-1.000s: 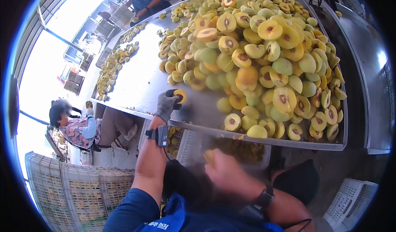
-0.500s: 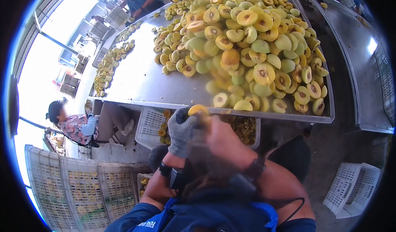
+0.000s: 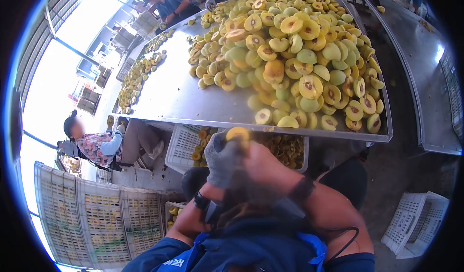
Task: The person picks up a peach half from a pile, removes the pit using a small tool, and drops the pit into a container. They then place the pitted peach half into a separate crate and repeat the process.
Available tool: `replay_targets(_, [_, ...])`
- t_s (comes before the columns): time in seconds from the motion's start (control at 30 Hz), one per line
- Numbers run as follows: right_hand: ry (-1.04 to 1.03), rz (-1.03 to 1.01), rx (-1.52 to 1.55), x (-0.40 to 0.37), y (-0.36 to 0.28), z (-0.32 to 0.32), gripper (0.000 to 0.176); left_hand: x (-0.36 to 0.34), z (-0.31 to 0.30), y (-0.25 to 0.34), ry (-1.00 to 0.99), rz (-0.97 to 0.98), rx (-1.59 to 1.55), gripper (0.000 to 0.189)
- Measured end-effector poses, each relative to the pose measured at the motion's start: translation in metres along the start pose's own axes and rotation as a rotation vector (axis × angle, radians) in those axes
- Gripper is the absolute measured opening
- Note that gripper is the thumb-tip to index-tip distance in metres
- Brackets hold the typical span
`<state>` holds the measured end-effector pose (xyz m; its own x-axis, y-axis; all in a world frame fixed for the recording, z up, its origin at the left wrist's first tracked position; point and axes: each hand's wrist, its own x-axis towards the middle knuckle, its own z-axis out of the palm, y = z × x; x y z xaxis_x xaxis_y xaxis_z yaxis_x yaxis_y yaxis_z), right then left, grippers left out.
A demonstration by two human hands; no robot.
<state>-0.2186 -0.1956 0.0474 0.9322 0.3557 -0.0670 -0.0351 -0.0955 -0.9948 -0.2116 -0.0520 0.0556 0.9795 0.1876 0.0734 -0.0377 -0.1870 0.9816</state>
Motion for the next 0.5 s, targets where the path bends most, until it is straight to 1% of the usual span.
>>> replay_targets(0.07, [-0.117, -0.016, 0.131, -0.001, -0.016, -0.010, 0.022, 0.003, -0.008, -0.009, -0.063, -0.040, -0.102, 0.027])
replay_targets(0.13, [-0.106, -0.015, 0.071, 0.000, -0.016, -0.011, 0.021, 0.010, -0.011, -0.026, -0.071, 0.233, 0.039, 0.028])
replay_targets(0.17, [-0.102, -0.010, 0.047, 0.000, -0.012, -0.008, 0.021, 0.010, -0.015, -0.033, -0.090, 0.290, 0.100, 0.028])
replay_targets(0.2, [-0.110, -0.058, 0.083, 0.002, 0.002, 0.000, 0.018, 0.011, -0.018, -0.038, -0.105, 0.347, 0.160, 0.029])
replay_targets(0.27, [-0.124, -0.157, 0.147, 0.013, 0.035, 0.018, 0.012, 0.016, -0.020, -0.037, -0.148, 0.345, 0.236, 0.029])
replay_targets(0.37, [-0.367, 0.268, 0.370, 0.004, 0.003, 0.003, 0.005, 0.020, -0.019, -0.030, -0.161, 0.442, 0.328, 0.027])
replay_targets(0.47, [-0.499, 0.250, 0.488, 0.004, 0.010, 0.000, 0.004, 0.021, -0.009, -0.015, -0.019, -0.150, -0.265, 0.025])
replay_targets(0.5, [-0.485, 0.165, 0.435, 0.003, 0.008, 0.001, 0.004, 0.021, -0.008, -0.018, -0.071, 0.017, -0.186, 0.025])
